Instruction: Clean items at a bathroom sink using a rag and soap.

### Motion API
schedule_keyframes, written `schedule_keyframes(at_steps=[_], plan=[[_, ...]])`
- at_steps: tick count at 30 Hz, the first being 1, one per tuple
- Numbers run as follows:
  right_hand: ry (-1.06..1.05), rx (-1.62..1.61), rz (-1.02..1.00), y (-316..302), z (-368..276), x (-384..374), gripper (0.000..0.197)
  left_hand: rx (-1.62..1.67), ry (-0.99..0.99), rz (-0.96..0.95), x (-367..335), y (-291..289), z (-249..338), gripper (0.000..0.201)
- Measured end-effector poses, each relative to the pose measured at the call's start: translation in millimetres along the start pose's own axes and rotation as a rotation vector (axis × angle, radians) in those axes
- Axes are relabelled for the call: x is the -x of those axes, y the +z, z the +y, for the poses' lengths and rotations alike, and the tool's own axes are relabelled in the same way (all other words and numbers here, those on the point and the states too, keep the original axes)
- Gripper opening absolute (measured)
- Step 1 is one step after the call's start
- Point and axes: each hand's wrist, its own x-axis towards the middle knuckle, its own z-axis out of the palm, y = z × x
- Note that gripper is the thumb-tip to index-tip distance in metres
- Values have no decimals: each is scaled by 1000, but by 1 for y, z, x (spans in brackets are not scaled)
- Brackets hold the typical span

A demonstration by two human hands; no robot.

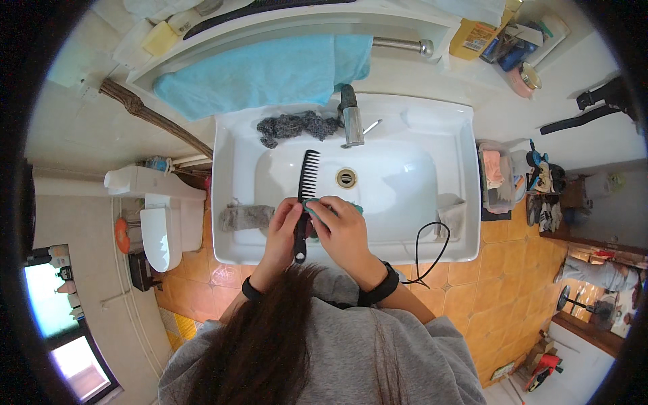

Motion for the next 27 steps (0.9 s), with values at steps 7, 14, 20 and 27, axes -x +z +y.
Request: schedule_keyframes(at_steps=[7, 14, 20, 27], plan=[[-123, 21, -79, 1, -6, 5, 22, -216, 136, 237, -12, 2, -5, 22], [-220, -15, -357, -5, -4, 28, 18, -512, 298, 390, -25, -16, -21, 23], [-145, 51, -142, -5, 1, 12, 16, -775, 372, 299, -19, -11, -17, 21], [-252, 21, -295, -11, 5, 37, 13, -541, 373, 511, -37, -23, -8, 20]])
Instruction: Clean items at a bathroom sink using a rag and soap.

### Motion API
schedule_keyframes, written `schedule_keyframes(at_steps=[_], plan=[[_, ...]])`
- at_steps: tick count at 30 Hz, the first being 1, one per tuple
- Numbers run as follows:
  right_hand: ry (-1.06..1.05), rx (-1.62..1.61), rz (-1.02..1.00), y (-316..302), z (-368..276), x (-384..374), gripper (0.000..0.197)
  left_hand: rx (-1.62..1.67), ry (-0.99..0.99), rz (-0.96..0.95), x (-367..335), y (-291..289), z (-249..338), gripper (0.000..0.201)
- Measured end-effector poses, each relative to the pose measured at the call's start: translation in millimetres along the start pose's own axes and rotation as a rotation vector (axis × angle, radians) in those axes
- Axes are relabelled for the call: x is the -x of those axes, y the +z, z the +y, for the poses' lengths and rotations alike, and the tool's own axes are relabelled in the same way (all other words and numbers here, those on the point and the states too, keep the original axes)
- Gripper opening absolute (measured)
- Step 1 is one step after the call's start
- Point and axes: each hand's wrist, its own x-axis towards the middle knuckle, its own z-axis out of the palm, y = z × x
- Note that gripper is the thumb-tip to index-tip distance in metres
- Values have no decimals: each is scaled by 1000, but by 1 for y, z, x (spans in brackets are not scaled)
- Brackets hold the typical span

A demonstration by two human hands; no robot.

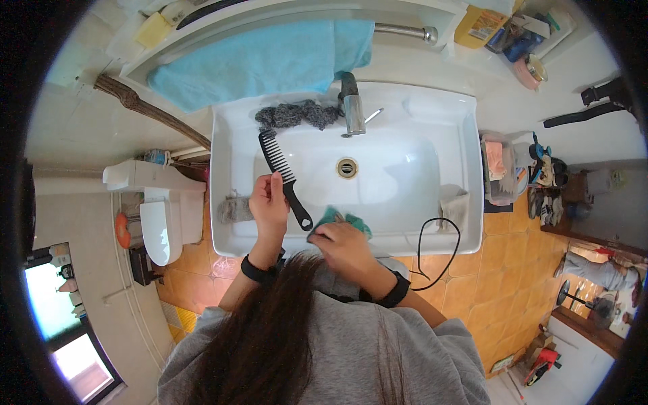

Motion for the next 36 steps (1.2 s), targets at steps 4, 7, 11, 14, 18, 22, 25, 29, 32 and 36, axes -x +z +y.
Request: schedule_keyframes(at_steps=[4, 7, 11, 14, 18, 22, 25, 29, 32, 36], plan=[[347, -139, 108, -17, 1, -4, 16, 46, -21, 9, 5, 2, 11, 20], [356, -214, 241, -14, -5, -16, 19, 13, 61, 12, 10, 5, 14, 21], [46, -13, 177, -3, -9, -16, 22, 25, 135, 76, 12, 12, 23, 20], [140, -73, 149, -9, -7, -6, 22, 20, 154, 100, 13, 10, 19, 20], [242, -136, 191, -20, -14, -25, 21, -14, 133, 105, 16, 8, 18, 21], [70, -35, 142, -7, -13, -19, 20, 34, 162, 127, 17, 13, 25, 21], [116, -44, 96, -11, -12, -5, 20, 52, 155, 90, 15, 12, 20, 20], [214, -55, 187, -16, -14, -23, 21, 62, 143, 77, 20, 14, 27, 19], [112, -26, 144, -8, -13, -26, 25, 86, 128, 86, 14, 14, 26, 19], [137, 14, 138, -16, -16, -16, 26, 72, 111, 96, 12, 11, 18, 21]])
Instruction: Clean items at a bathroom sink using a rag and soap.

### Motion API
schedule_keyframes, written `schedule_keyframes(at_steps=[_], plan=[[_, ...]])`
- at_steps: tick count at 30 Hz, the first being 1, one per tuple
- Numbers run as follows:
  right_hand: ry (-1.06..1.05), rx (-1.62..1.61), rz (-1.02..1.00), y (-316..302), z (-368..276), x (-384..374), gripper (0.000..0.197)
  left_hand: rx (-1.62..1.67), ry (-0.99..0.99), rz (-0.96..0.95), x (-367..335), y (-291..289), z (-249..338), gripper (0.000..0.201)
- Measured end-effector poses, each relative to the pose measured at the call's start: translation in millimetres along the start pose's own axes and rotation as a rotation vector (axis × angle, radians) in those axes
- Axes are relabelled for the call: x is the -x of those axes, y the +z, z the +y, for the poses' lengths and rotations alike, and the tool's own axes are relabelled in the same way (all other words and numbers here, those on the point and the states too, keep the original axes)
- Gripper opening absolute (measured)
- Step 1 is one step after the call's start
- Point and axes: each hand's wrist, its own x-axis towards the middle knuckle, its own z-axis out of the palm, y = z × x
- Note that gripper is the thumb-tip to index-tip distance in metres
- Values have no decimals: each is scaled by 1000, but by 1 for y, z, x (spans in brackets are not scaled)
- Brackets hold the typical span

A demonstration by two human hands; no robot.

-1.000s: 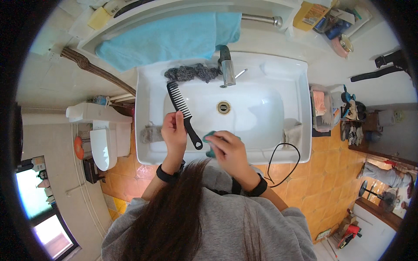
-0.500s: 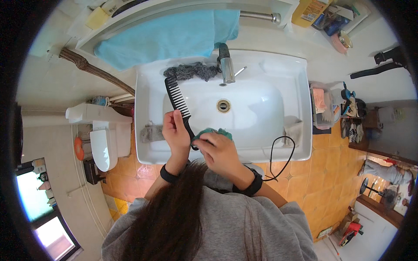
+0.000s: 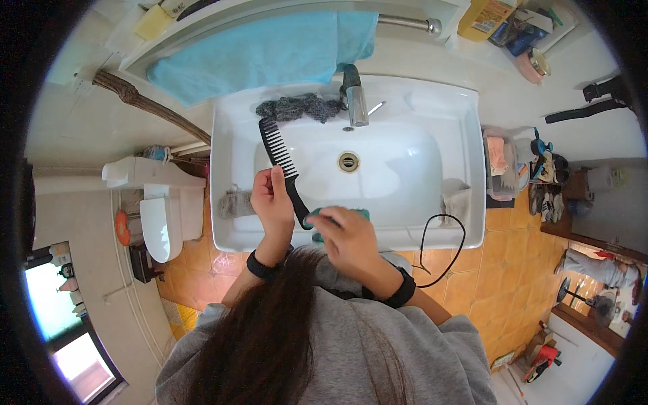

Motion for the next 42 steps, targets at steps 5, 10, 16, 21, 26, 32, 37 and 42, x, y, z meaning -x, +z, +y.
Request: schedule_keyframes(at_steps=[5, 10, 16, 21, 26, 32, 37, 42], plan=[[12, -40, 60, 4, 0, -16, 25, 32, -18, 24, 4, 1, 6, 22], [111, -91, 2, -2, -2, 2, 22, 141, -2, 81, -1, 1, -2, 22], [-17, 26, 51, 6, -12, -27, 21, 152, -102, 15, 3, 1, 10, 23], [-80, 5, -46, 4, -3, -1, 22, 199, -133, 69, 2, 1, -7, 23], [119, -159, 69, -3, -7, -15, 21, 334, -223, 36, 7, 4, 3, 24], [53, -134, -106, 1, -2, 5, 16, 256, -191, 93, -6, -1, 2, 25], [190, -270, 87, -7, -9, -9, 21, 805, -546, -373, -6, -5, 4, 17], [-87, -182, 44, 21, -6, -9, 30, 1319, -735, -601, 2, 2, 4, 37]])
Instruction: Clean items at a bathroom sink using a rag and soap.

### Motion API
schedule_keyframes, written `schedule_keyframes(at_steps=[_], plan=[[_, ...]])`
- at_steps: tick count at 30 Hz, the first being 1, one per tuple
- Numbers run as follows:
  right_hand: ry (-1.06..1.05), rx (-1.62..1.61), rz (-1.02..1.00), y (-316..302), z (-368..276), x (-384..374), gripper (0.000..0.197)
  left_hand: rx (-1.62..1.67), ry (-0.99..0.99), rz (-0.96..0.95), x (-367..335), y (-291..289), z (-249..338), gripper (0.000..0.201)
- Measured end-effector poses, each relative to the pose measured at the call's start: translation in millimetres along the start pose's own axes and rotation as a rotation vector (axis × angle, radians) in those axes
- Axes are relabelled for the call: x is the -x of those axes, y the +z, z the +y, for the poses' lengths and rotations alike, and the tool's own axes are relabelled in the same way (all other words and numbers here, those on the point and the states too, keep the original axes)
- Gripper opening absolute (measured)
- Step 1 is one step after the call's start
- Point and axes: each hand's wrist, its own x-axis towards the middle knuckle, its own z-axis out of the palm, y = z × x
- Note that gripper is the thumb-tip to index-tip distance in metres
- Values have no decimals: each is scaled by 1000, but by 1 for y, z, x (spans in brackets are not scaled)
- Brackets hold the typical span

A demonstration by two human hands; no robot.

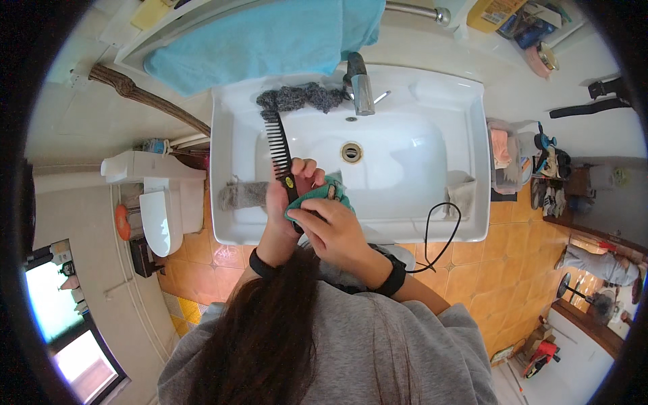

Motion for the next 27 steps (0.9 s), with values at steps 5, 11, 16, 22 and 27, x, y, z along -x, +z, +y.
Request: schedule_keyframes(at_steps=[5, 11, 16, 22, 27], plan=[[-11, -31, -83, 0, -7, 12, 29, -87, 25, -134, -5, -9, 14, 60], [329, -126, 245, -16, -15, -17, 17, -284, 76, -93, -5, 0, 7, 55], [92, 4, 100, 1, -5, -18, 18, -409, 175, -31, 1, 13, -7, 50], [118, -44, -128, 4, 15, 14, 16, -606, 206, 195, 5, -34, 12, 35], [367, -76, -237, -6, 34, 27, 12, -2073, 467, 875, 44, -110, 82, 42]])
